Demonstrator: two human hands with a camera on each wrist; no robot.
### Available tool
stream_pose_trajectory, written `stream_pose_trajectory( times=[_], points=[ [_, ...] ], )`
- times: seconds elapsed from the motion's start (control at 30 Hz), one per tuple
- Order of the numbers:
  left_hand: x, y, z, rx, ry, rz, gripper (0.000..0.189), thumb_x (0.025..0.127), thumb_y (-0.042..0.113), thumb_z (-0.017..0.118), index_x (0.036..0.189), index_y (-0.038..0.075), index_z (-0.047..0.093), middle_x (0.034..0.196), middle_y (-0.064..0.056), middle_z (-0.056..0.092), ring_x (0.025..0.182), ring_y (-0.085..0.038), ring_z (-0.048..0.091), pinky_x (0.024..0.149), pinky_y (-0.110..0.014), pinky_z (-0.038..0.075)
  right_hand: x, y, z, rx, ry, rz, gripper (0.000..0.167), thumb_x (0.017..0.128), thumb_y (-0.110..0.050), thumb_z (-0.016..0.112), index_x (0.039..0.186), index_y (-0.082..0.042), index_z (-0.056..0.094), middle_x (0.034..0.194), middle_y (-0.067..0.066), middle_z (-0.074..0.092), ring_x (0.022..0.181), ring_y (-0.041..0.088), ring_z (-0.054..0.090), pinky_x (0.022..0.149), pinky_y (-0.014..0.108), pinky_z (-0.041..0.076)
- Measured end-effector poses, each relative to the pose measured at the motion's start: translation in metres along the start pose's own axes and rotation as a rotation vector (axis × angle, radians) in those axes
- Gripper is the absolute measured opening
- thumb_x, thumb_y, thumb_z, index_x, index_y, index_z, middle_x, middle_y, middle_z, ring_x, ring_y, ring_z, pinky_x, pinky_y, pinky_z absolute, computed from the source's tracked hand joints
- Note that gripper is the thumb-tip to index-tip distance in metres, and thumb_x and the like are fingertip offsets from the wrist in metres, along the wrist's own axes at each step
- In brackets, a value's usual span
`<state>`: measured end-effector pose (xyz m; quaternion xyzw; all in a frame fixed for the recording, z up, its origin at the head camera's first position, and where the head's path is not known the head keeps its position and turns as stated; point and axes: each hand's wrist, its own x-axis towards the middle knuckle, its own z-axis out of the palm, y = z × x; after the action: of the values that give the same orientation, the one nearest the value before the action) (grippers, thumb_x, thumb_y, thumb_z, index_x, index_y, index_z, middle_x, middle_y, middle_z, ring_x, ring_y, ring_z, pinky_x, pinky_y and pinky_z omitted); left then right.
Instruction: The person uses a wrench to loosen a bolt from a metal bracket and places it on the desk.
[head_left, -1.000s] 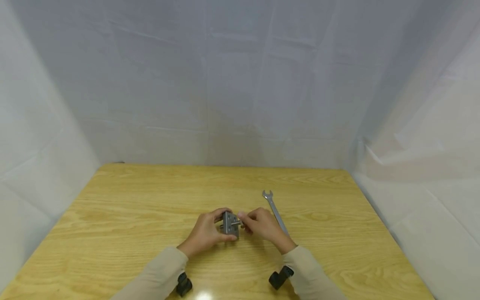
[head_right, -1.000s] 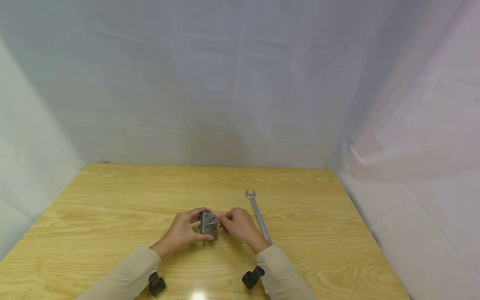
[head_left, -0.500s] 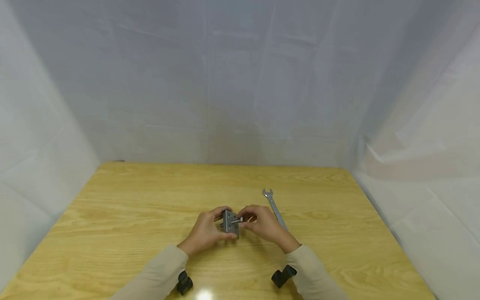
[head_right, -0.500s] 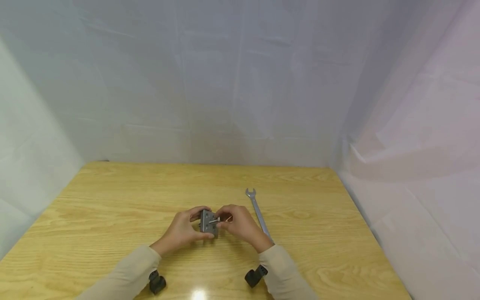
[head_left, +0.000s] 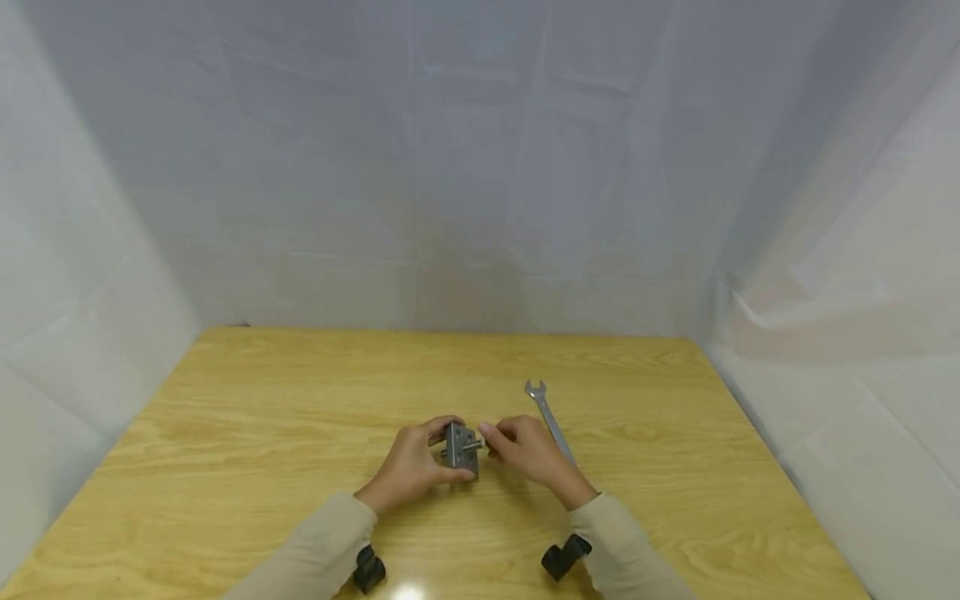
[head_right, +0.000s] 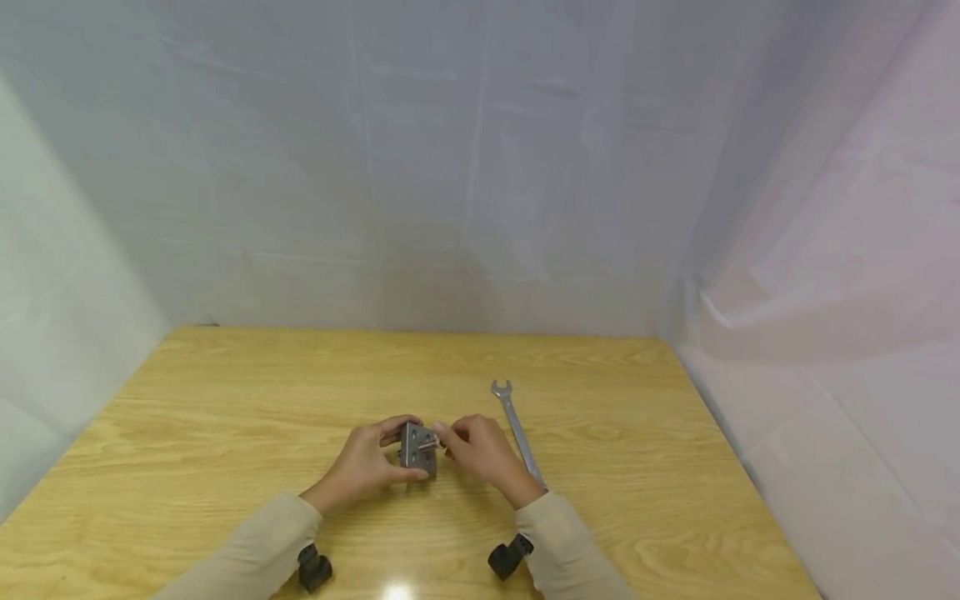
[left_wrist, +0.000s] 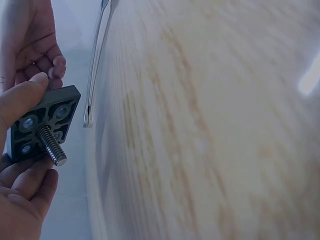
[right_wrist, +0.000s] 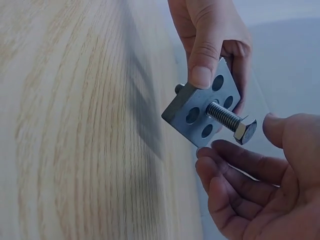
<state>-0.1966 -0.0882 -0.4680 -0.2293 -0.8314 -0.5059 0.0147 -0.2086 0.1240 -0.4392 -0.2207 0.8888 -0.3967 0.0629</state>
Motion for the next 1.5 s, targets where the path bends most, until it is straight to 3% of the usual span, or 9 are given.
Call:
stream_pose_trajectory(
  times=[0.17, 0.33, 0.57, 0.7, 0.83, 1.0, 1.17, 1.33, 1.5],
  points=[
    [-0.0001, -0.0004, 0.0016, 0.006, 0.002, -0.009, 0.073, 0.065, 0.021, 0.089, 0.126, -0.003, 0.056, 0.123, -0.017, 0.062, 0.111, -0.032, 0.062, 0.090, -0.033, 0.055, -0.0007, -0.0024, 0.0014, 0.004, 0.014, 0.034, 0.057, 0.100, -0.046, 0.044, 0.076, -0.003, 0.072, 0.063, 0.011, 0.066, 0.051, 0.011, 0.054, 0.049, 0.025, 0.047],
    [0.0004, -0.0011, 0.0026, -0.009, 0.004, 0.005, 0.073, 0.066, 0.022, 0.089, 0.127, -0.004, 0.056, 0.123, -0.020, 0.062, 0.110, -0.035, 0.062, 0.089, -0.035, 0.055, 0.0008, -0.0047, 0.0025, -0.016, 0.016, 0.055, 0.049, 0.099, -0.041, 0.051, 0.075, -0.003, 0.072, 0.061, 0.009, 0.065, 0.049, 0.010, 0.051, 0.046, 0.023, 0.044],
    [-0.0003, -0.0019, 0.0012, -0.022, -0.004, 0.000, 0.073, 0.067, 0.020, 0.088, 0.128, -0.004, 0.055, 0.123, -0.020, 0.061, 0.112, -0.034, 0.061, 0.089, -0.034, 0.055, 0.0012, -0.0052, 0.0020, -0.049, 0.036, -0.026, 0.018, 0.088, -0.021, 0.071, 0.098, -0.007, 0.072, 0.084, 0.002, 0.068, 0.069, 0.009, 0.059, 0.057, 0.021, 0.051],
    [-0.0001, -0.0023, 0.0008, -0.034, -0.012, -0.005, 0.073, 0.067, 0.019, 0.088, 0.128, -0.003, 0.055, 0.124, -0.019, 0.061, 0.112, -0.033, 0.061, 0.089, -0.032, 0.055, -0.0023, -0.0060, 0.0033, -0.054, 0.056, -0.111, 0.019, 0.085, -0.005, 0.072, 0.104, -0.006, 0.071, 0.096, 0.004, 0.067, 0.082, 0.014, 0.063, 0.070, 0.023, 0.056],
    [-0.0001, -0.0022, 0.0009, -0.044, -0.018, -0.014, 0.073, 0.067, 0.019, 0.088, 0.128, -0.003, 0.054, 0.125, -0.019, 0.061, 0.112, -0.033, 0.061, 0.089, -0.032, 0.055, -0.0050, -0.0070, 0.0049, -0.045, 0.062, -0.127, 0.022, 0.085, 0.000, 0.071, 0.106, -0.004, 0.070, 0.100, 0.005, 0.066, 0.088, 0.017, 0.064, 0.077, 0.024, 0.057],
    [-0.0007, -0.0010, 0.0001, -0.033, -0.013, -0.029, 0.073, 0.068, 0.021, 0.088, 0.129, -0.001, 0.055, 0.125, -0.018, 0.061, 0.113, -0.033, 0.061, 0.089, -0.033, 0.055, -0.0046, -0.0066, 0.0049, -0.033, 0.056, -0.114, 0.024, 0.086, -0.003, 0.070, 0.110, -0.003, 0.069, 0.103, 0.006, 0.066, 0.090, 0.019, 0.065, 0.078, 0.025, 0.058],
    [-0.0007, -0.0006, -0.0006, -0.020, 0.001, -0.035, 0.073, 0.068, 0.023, 0.088, 0.129, 0.000, 0.055, 0.125, -0.018, 0.061, 0.113, -0.033, 0.061, 0.090, -0.035, 0.055, -0.0028, -0.0040, 0.0041, -0.021, 0.052, -0.054, 0.030, 0.094, -0.024, 0.063, 0.113, -0.002, 0.068, 0.103, 0.009, 0.069, 0.088, 0.019, 0.067, 0.074, 0.027, 0.058],
    [-0.0001, -0.0009, -0.0009, -0.013, 0.016, -0.031, 0.073, 0.066, 0.023, 0.089, 0.128, 0.001, 0.056, 0.124, -0.016, 0.062, 0.112, -0.032, 0.062, 0.090, -0.035, 0.055, -0.0022, -0.0010, 0.0040, -0.009, 0.040, 0.036, 0.045, 0.100, -0.040, 0.048, 0.092, -0.003, 0.073, 0.079, 0.007, 0.070, 0.066, 0.014, 0.062, 0.058, 0.025, 0.053],
    [0.0008, -0.0011, -0.0011, -0.011, 0.023, -0.028, 0.073, 0.066, 0.021, 0.089, 0.127, 0.001, 0.057, 0.123, -0.016, 0.063, 0.112, -0.032, 0.062, 0.090, -0.034, 0.055, -0.0027, -0.0020, 0.0042, 0.014, 0.023, 0.073, 0.054, 0.101, -0.044, 0.045, 0.080, -0.002, 0.073, 0.063, 0.007, 0.065, 0.052, 0.011, 0.053, 0.050, 0.024, 0.047]
  ],
)
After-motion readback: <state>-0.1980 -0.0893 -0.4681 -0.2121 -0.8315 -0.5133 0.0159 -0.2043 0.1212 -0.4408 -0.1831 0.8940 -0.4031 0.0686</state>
